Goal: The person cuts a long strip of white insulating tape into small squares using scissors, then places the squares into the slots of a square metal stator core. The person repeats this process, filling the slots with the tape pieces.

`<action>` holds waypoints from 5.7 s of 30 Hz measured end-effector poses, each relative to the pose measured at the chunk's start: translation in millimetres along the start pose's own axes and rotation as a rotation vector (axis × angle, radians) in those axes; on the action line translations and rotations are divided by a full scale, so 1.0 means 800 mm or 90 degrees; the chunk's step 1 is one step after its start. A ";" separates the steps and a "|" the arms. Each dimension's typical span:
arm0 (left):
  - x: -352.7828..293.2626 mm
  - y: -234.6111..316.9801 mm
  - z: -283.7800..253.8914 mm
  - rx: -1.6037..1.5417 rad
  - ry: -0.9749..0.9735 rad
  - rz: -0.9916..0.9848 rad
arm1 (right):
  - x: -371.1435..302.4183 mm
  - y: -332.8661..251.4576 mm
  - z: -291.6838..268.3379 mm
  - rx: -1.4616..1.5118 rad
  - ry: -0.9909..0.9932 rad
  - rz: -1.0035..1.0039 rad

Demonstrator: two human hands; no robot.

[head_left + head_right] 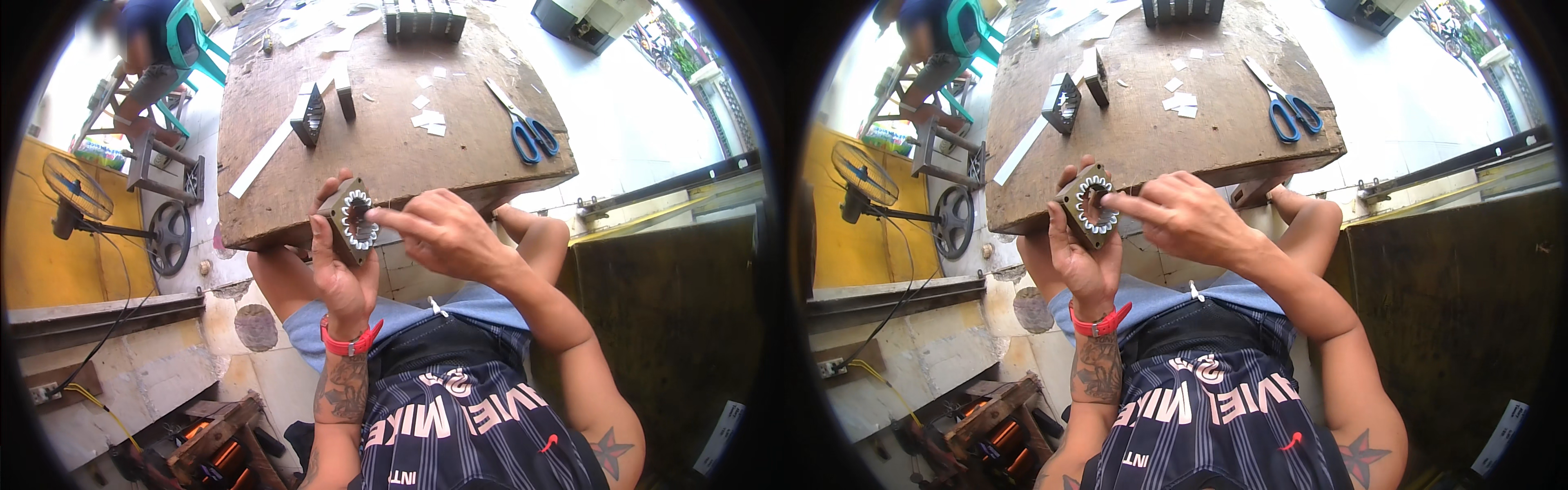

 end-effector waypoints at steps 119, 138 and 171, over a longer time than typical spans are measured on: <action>0.032 0.016 -0.018 -0.328 0.004 -0.177 | -0.074 0.105 -0.090 -0.241 -0.006 0.053; -0.024 -0.004 0.034 -0.025 0.006 -0.021 | -0.011 -0.032 -0.016 0.124 0.222 0.038; -0.003 -0.017 -0.003 -0.295 0.057 -0.179 | 0.018 0.143 -0.004 -0.216 0.212 0.392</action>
Point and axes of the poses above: each hand's wrist, its own x-axis towards the middle knuckle, its own z-axis out of the palm, y = z × x, the point moved 3 cm from there along x, towards the middle knuckle, and after that the axes turned 2 degrees about -z, right-handed, at the moved point
